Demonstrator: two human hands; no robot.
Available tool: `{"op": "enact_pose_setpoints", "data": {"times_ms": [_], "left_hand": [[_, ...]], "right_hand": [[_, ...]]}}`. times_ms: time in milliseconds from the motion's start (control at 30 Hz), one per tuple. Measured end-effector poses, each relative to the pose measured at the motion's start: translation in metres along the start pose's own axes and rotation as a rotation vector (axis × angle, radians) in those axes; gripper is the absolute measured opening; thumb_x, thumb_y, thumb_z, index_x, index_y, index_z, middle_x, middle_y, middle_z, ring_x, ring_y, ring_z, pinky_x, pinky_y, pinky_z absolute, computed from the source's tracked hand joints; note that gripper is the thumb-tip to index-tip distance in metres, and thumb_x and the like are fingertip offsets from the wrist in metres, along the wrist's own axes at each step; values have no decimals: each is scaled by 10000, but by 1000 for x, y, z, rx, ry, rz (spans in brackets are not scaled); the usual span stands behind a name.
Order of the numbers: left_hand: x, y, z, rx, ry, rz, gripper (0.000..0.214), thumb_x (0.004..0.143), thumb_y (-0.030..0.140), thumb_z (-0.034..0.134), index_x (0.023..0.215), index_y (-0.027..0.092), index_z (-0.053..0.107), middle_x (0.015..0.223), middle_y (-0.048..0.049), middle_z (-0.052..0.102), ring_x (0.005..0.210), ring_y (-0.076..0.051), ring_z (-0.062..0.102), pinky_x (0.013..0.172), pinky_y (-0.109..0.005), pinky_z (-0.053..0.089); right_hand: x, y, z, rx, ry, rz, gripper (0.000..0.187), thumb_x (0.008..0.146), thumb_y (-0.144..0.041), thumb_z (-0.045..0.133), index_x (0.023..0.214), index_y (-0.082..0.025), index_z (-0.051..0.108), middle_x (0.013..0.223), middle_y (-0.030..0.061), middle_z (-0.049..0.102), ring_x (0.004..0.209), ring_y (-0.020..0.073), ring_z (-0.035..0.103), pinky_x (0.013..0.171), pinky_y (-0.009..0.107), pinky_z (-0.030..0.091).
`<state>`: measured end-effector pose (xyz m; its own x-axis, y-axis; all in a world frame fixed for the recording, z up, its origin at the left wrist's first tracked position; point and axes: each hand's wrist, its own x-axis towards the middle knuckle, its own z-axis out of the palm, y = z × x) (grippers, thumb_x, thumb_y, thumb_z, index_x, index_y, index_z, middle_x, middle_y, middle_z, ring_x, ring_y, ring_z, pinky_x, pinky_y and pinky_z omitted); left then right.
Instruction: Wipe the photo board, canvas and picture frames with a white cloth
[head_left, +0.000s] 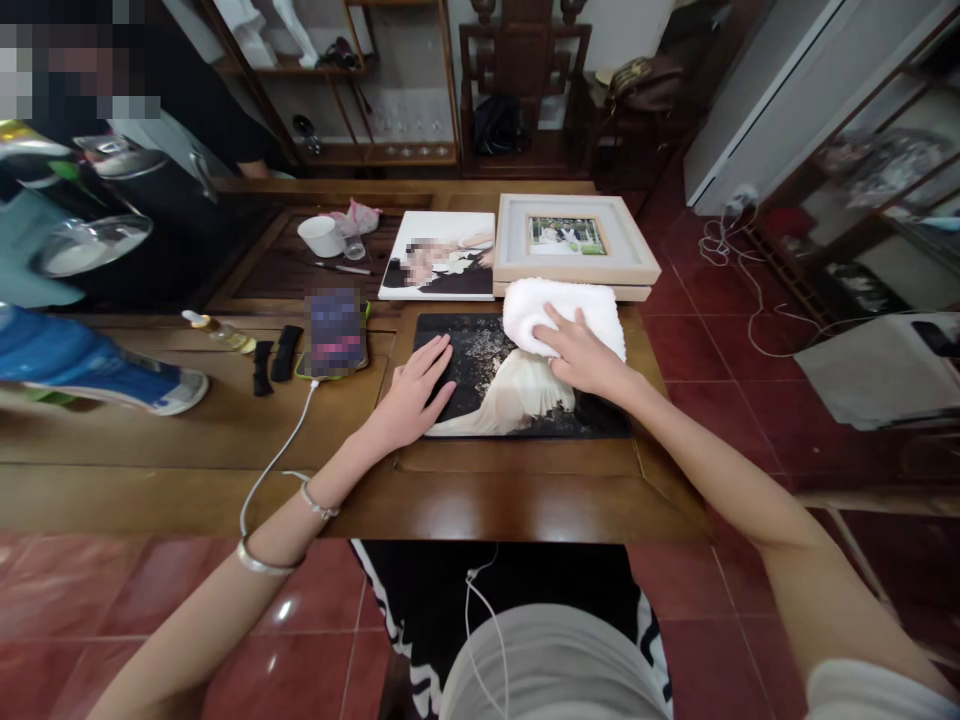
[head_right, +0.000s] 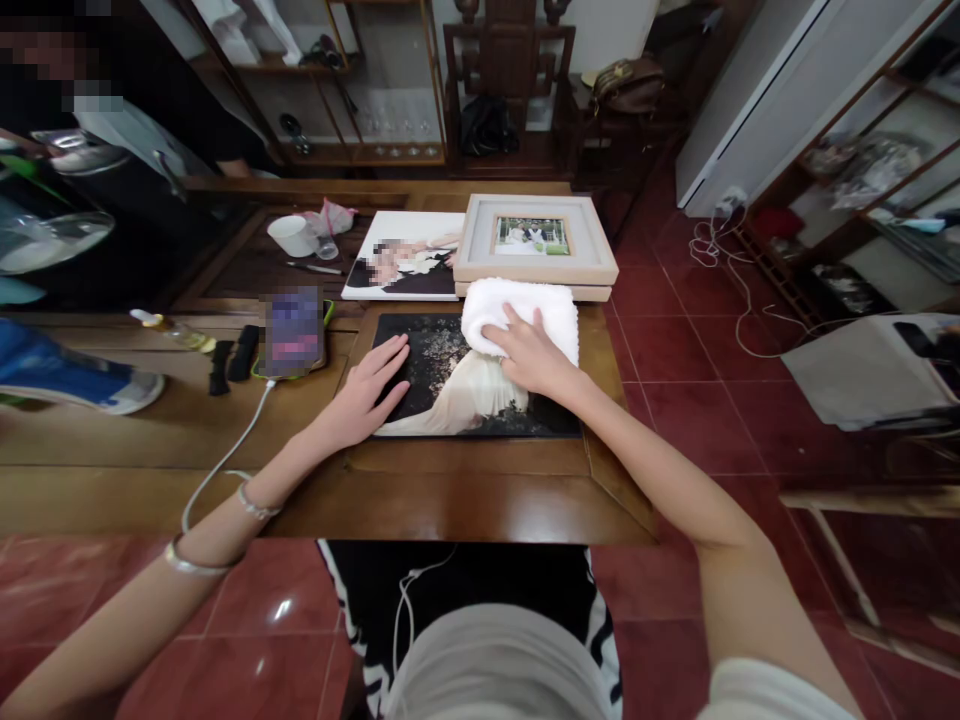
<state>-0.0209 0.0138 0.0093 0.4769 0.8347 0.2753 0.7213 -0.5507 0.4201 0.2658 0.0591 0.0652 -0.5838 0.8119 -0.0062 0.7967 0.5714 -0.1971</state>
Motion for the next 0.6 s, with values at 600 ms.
{"op": "enact_pose_setpoints", "data": {"times_ms": [600], "left_hand": [[2,2,-3,-1,-63,-30,511,1027,322,277,1508,152,296,1574,-167,313,1469,-277,256,1144,-558,276]], "right_hand": [[-34,-49,5,68,-24,-119,516,706,42,436,1161,-125,611,1380,205,553,1469,372,204,1109,708,181]]}}
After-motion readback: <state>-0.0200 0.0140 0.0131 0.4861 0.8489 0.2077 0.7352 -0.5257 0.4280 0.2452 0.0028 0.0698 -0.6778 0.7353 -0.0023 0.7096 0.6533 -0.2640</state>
